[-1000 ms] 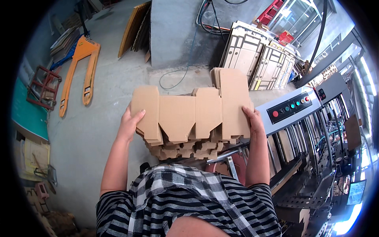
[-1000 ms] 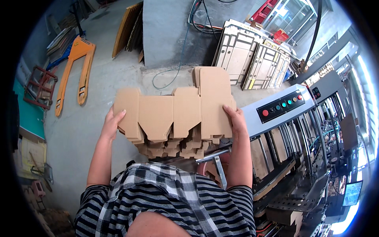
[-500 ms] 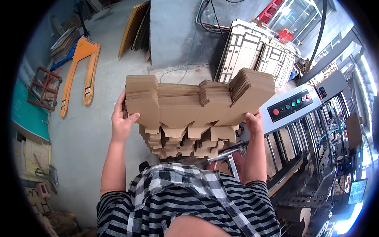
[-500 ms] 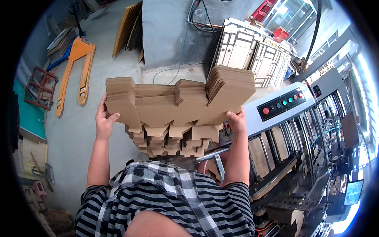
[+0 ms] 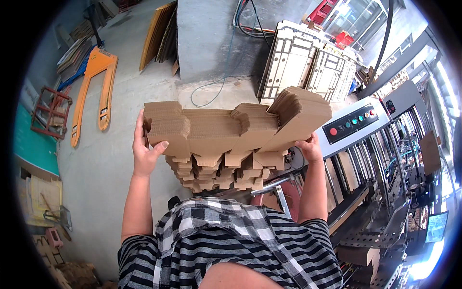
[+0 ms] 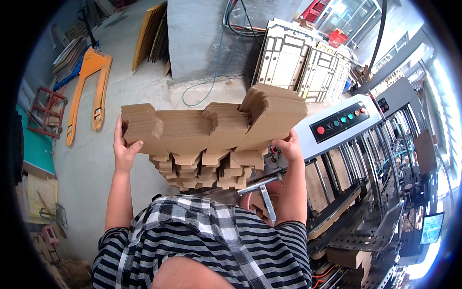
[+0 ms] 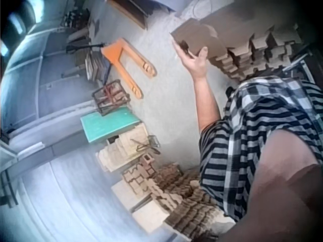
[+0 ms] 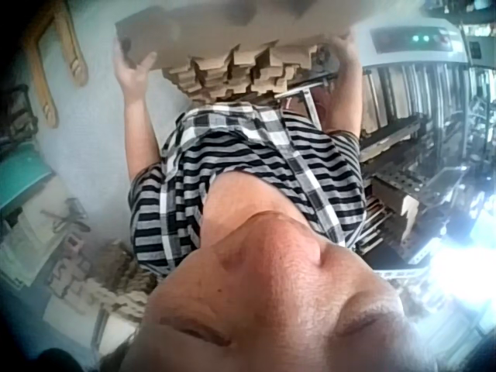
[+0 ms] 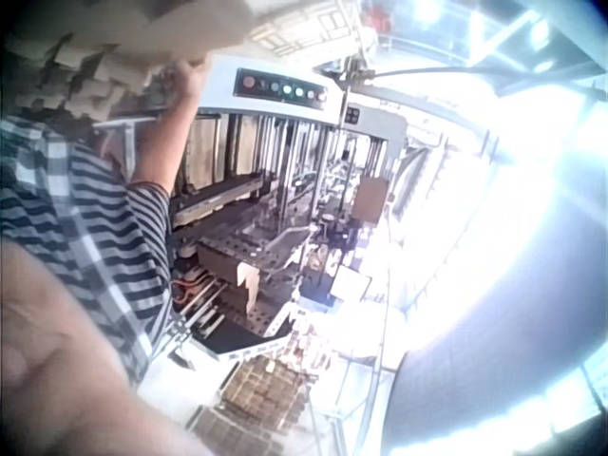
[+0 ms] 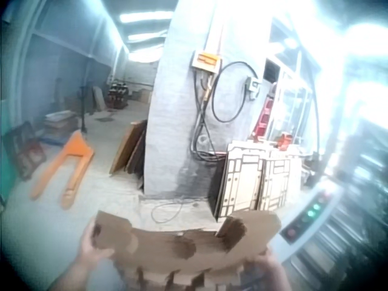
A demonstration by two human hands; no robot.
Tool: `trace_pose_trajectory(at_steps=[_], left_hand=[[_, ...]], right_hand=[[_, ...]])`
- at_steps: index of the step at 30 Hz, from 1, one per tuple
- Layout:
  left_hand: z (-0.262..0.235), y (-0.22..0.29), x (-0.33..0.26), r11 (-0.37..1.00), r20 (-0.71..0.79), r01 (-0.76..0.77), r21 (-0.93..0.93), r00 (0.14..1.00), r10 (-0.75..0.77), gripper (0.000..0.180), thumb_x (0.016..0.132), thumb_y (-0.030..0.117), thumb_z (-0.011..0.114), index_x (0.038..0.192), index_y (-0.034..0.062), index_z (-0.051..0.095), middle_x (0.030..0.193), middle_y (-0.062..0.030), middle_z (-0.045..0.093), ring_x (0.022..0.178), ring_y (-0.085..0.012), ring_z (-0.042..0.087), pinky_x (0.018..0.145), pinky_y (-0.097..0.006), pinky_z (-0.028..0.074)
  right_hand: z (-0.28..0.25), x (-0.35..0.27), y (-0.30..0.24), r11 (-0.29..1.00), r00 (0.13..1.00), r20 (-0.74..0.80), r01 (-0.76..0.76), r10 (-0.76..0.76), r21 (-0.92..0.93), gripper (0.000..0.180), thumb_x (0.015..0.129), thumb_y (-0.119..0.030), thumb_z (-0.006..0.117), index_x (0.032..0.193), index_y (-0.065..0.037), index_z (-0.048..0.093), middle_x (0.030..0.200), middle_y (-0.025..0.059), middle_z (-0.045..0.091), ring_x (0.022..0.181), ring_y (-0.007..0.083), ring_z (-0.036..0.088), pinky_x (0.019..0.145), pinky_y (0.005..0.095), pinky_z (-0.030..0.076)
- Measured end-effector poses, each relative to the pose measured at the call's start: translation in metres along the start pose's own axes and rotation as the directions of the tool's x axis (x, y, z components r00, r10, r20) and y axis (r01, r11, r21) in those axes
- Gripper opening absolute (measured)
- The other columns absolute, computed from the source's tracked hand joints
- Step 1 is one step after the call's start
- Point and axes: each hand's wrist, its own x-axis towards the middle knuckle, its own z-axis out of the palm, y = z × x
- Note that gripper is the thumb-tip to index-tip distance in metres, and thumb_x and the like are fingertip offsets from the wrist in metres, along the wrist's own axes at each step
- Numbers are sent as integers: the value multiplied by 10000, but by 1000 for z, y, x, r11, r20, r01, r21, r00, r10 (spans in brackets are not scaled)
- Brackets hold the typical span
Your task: The person loads flat cardboard pieces into a box-making machine, folds them into boxes, and stacks them. Later, the person moves to a conveyor area and stacks flat cardboard pieces with a coworker.
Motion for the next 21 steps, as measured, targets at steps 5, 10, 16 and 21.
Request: trace_pose_trajectory(at_steps=[5,10,16,21], left_hand=[[2,-5,-4,999,76,37,-21,996,-35,994,729,274,790,1464,7,176,1354,-145,442,1241,-247,453,1037,-374,370],[8,-1,-6,995,120,60,-77,992,-50,986,729,269,793,1460,7,186,1345,-117,459,1238,-226,456,1032,-367,376],[10,-4,-6,998,56,38,-46,998,-36,1015,728,275,796,1470,14,154,1392,-114,421,1269,-232,431,1055,-368,348],[9,-7,-10,999,146,0,36,989,-5,1040,724,288,795,1482,38,129,1412,-115,404,1288,-240,413,1065,-378,333]], right_hand=[[8,-1,-20,997,999,26,33,-32,-75,591,579,13,747,1135,-5,545,1027,52,621,951,178,596,841,316,486],[15,-4,-30,966,1000,3,-6,7,-259,508,569,7,738,1056,4,591,956,55,639,897,160,597,811,300,484],[15,-2,-47,899,1000,12,-13,20,-438,472,558,-10,754,1012,0,623,935,58,654,869,159,605,787,304,491],[31,-2,-69,734,1000,28,17,3,-679,467,536,-16,800,978,-5,651,925,58,661,866,173,618,750,337,520]])
